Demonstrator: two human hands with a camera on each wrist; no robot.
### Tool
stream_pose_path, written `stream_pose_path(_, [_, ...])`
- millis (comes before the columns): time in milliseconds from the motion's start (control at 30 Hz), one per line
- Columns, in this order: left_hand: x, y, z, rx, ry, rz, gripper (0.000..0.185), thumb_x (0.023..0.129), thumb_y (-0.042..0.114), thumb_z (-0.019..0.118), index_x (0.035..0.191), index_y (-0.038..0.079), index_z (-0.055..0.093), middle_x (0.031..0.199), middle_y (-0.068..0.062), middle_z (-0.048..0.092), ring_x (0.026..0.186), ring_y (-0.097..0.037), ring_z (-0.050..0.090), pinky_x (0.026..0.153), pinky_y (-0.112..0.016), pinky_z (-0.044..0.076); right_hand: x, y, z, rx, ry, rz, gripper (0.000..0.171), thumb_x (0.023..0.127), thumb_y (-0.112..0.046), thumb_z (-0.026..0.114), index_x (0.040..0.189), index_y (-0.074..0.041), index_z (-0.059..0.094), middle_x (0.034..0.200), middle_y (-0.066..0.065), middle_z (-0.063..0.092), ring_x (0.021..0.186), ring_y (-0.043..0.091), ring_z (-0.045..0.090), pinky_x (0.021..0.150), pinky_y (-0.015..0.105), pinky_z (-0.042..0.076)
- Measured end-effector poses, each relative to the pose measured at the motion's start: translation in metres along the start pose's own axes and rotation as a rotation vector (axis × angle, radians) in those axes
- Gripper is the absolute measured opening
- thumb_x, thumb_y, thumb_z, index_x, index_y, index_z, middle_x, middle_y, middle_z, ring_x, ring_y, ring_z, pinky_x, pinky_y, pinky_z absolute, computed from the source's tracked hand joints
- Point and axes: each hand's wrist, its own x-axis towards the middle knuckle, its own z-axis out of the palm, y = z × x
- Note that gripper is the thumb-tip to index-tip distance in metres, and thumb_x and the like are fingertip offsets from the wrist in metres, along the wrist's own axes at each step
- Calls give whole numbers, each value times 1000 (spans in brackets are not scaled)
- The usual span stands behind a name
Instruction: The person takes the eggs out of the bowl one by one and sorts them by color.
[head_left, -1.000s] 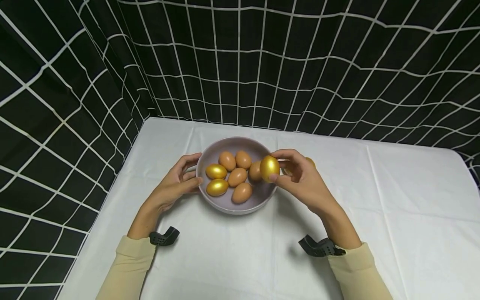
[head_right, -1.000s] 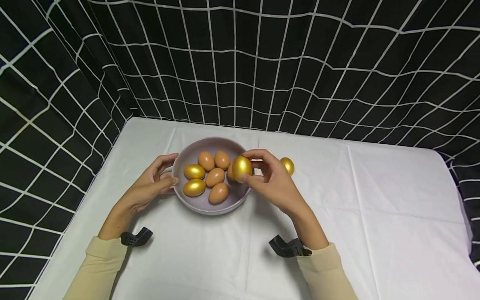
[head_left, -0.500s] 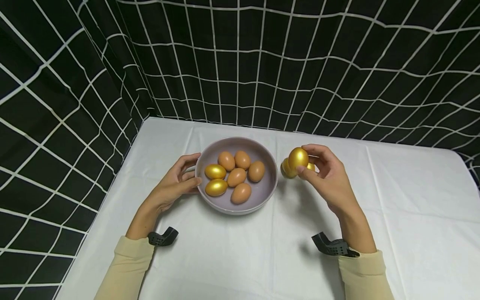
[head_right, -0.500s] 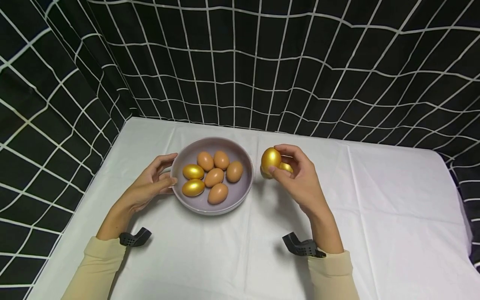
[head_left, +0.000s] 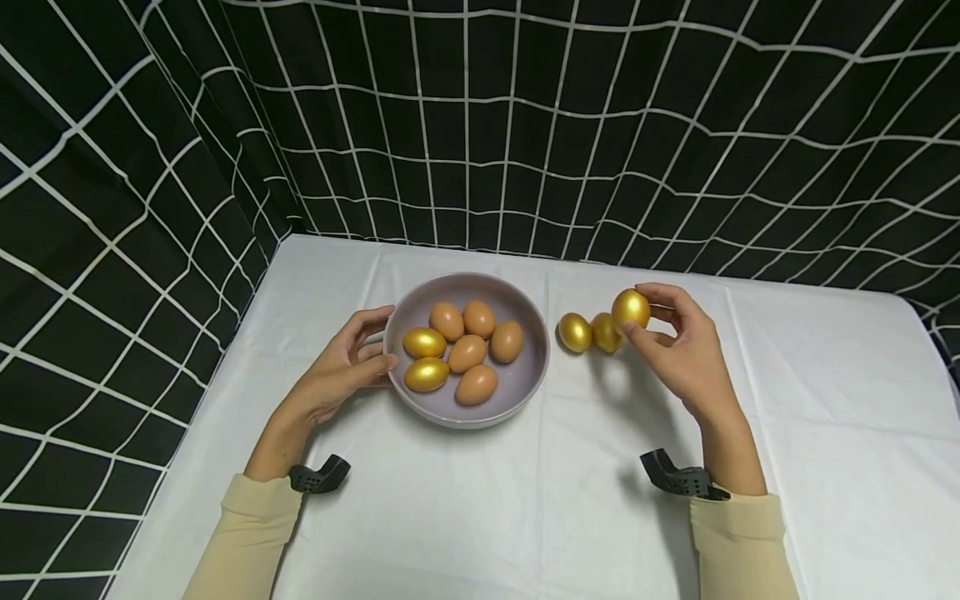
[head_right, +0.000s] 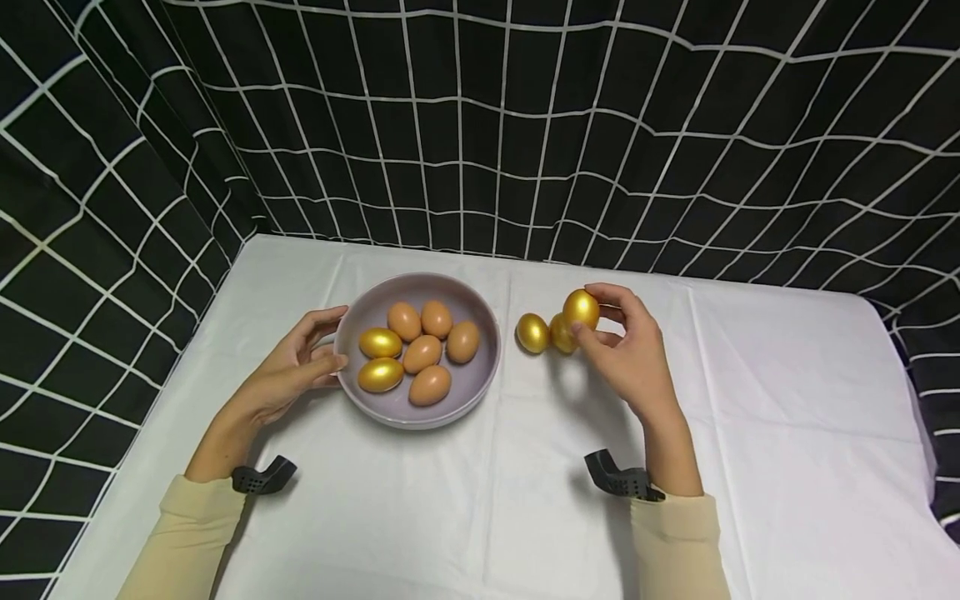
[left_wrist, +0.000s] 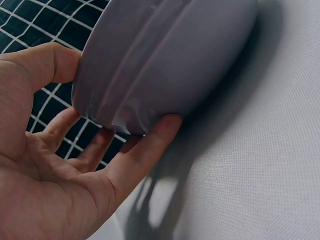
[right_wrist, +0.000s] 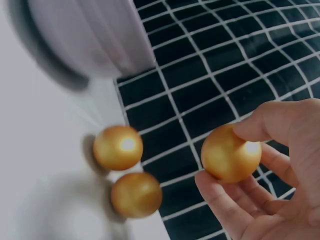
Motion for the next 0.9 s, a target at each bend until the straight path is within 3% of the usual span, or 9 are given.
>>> stream_pose_path(200, [1, -2, -1, 0, -1, 3, 76, 97, -2, 64, 164, 10, 30, 167, -18, 34, 139, -35, 56, 90, -37, 65, 2, 10, -5, -160, 22, -13, 47, 95, -6, 74, 140, -1, 62, 135, 13, 62, 112, -1, 56, 82, 1, 51])
stream_pose_path(433, [1, -3, -2, -4, -3, 6, 76, 97, -1, 64, 164, 11, 30, 167, -17, 34, 139, -35, 56, 91, -37, 65, 4, 23, -8, -247, 10, -16, 46, 93, -6, 73, 137, 2, 62, 131, 25, 59, 120, 37, 62, 77, -3, 47])
stream_pose_path(567, [2, -3, -2, -3, -4, 6, 76, 97, -1, 64, 164, 11, 29, 168, -17, 33, 142, -38, 54, 91, -37, 65, 5, 33, -10, -294, 4, -10, 45, 92, -6, 72, 135, 3, 63, 129, 28, 58, 120, 43, 62, 76, -3, 45])
stream_pose_path(633, [1, -3, -2, -3, -3, 5, 76, 97, -1, 64, 164, 11, 29, 168, -17, 33, 142, -39, 53, 91, -37, 65, 6, 37, -10, -322, 2, -10, 45, 91, -7, 73, 134, 2, 63, 129, 28, 58, 119, 43, 62, 79, 2, 45])
stream_pose_path(800, [1, -3, -2, 2, 1, 7, 76, 97, -1, 64, 164, 11, 29, 168, -18, 33, 143, -41, 52, 90, -36, 65, 7, 46, -8, -381, -8, -24, 45, 89, -6, 73, 132, 1, 64, 128, 28, 61, 117, 45, 63, 89, 32, 42])
stream_pose_path(900, [1, -3, -2, 4, 0, 9, 76, 97, -1, 63, 164, 11, 29, 168, -18, 33, 142, -40, 53, 90, -36, 65, 7, 49, -7, -398, -18, -32, 46, 88, -6, 74, 132, 2, 64, 127, 30, 61, 116, 46, 62, 89, 39, 43])
